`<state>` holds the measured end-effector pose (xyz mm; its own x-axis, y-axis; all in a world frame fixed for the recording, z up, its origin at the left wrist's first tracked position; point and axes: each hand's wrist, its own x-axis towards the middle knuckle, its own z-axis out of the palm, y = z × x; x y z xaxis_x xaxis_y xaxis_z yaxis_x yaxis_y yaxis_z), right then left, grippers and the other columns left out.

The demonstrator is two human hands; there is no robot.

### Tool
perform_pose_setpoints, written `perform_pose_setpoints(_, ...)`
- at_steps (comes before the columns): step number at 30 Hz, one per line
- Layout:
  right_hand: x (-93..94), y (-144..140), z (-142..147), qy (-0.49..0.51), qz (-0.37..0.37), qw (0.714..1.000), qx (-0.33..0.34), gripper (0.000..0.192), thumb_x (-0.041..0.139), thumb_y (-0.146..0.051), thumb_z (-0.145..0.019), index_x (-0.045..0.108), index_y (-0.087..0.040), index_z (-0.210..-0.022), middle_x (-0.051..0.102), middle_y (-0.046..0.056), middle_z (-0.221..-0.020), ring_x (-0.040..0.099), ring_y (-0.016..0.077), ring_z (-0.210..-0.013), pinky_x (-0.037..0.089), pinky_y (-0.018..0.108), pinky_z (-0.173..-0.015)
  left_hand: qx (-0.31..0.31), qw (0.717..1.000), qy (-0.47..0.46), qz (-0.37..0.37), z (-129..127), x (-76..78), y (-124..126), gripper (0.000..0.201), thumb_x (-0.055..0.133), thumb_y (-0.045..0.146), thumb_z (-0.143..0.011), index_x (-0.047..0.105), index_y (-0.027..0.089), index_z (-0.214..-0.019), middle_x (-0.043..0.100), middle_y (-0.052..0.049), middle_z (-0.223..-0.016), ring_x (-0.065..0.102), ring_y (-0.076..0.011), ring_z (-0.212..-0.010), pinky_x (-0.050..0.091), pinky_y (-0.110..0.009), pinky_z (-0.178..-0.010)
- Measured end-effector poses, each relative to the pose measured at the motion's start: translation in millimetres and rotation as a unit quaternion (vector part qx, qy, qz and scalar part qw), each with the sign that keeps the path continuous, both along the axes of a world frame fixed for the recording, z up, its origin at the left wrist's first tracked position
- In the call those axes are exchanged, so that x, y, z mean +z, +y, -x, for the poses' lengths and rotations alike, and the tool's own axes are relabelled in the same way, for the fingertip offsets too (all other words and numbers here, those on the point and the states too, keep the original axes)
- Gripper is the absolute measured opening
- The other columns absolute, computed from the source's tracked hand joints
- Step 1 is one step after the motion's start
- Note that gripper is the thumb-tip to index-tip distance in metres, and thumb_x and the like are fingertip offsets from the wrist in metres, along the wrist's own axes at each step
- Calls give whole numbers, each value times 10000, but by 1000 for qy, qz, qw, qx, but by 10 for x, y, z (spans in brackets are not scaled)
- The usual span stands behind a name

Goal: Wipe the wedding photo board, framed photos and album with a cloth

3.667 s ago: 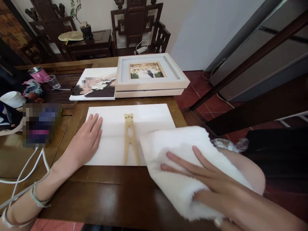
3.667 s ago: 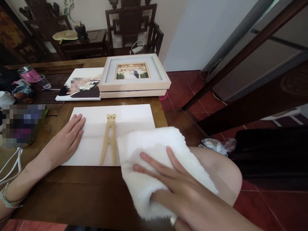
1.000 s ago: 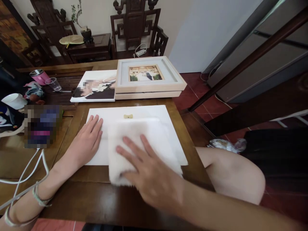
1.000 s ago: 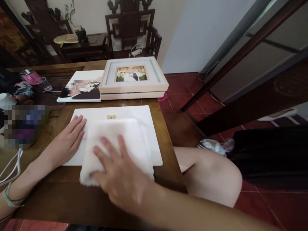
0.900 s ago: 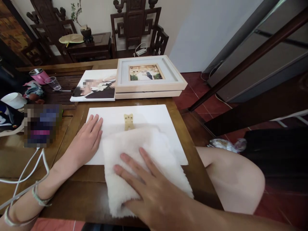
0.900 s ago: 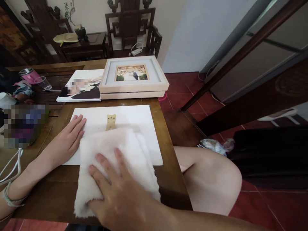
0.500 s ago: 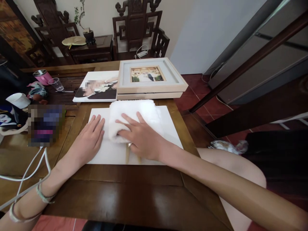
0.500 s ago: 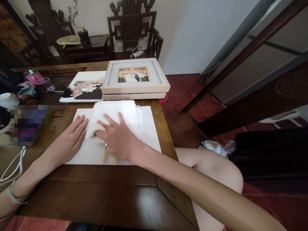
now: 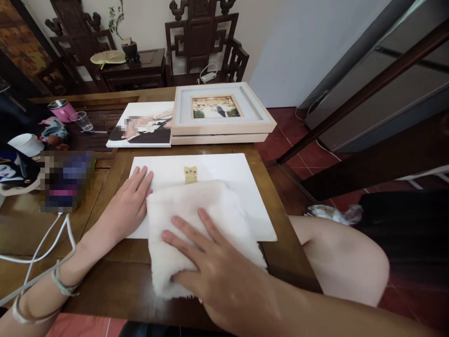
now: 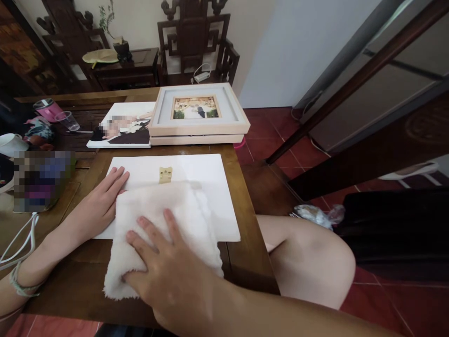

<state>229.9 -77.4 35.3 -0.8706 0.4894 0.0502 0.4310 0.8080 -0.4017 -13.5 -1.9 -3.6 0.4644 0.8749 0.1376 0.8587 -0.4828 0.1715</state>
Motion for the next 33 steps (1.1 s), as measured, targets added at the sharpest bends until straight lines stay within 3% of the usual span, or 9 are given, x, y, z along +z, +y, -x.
perform_pose_setpoints(4,27,268,-60,-19,29,999,-5,424,516,-62,-761,664,-190,-1138,398,124,-1524,208,342,-1460,114,689,-1129,-3,1000,-3,-6,-7,-6,2,493,294,225,-981,357,107,-1455,337,-187,-1533,232,-323,-1458,304,-558,-1156)
perform_pose_setpoints(8,23,633,-54,-33,13,999,-40,498,494,-24,-747,615,-162,-1210,379,145,-1531,206,339,-1461,138,696,-1122,16,1000,-16,5,-44,25,-6,495,291,300,-1004,376,85,-1442,338,-192,-1534,243,-314,-1455,286,-533,-1168)
perform_pose_setpoints(11,19,813,57,-40,-17,996,-81,507,464,-4,-771,584,-149,-1241,420,163,-1503,234,336,-1454,190,697,-1109,56,995,-75,24,-61,65,3,545,285,379,-1004,329,100,-1471,364,-172,-1527,303,-294,-1434,292,-510,-1166)
perform_pose_setpoints(15,-4,842,284,-48,-72,990,-108,473,456,-28,-822,573,-157,-1262,421,176,-1498,247,379,-1441,191,745,-1071,120,977,-174,11,-64,119,41,559,281,443,-998,349,135,-1460,440,-158,-1483,454,-271,-1344,348,-494,-1131)
perform_pose_setpoints(18,-32,758,363,-18,-92,995,-24,424,481,-66,-840,608,-182,-1228,434,156,-1495,264,377,-1435,165,737,-1084,147,968,-204,2,-72,156,55,541,280,456,-998,403,144,-1423,480,-143,-1453,470,-260,-1328,355,-477,-1128)
perform_pose_setpoints(22,-47,664,242,27,-63,990,123,382,496,-84,-819,653,-204,-1146,480,95,-1474,293,311,-1436,132,661,-1142,155,965,-209,-5,-93,190,45,554,259,484,-997,432,140,-1396,504,-136,-1431,474,-268,-1320,354,-485,-1126)
perform_pose_setpoints(25,-29,643,53,37,-19,986,164,421,499,-70,-769,651,-222,-1131,492,45,-1470,302,258,-1437,97,590,-1179,149,967,-208,4,-115,197,26,557,253,492,-996,454,140,-1378,513,-135,-1422,480,-267,-1315,354,-479,-1128)
perform_pose_setpoints(29,15,662,-187,21,28,993,117,464,484,-44,-695,650,-230,-1087,527,41,-1439,331,234,-1425,123,542,-1187,136,973,-186,24,-133,178,2,560,263,475,-995,429,126,-1400,476,-137,-1458,448,-266,-1344,340,-477,-1140)
perform_pose_setpoints(33,30,754,-285,26,23,999,15,477,444,-31,-670,628,-225,-1065,607,69,-1327,434,236,-1358,224,526,-1161,121,982,-137,41,-107,124,7,563,256,454,-991,403,124,-1423,437,-138,-1488,400,-261,-1382,306,-478,-1162)
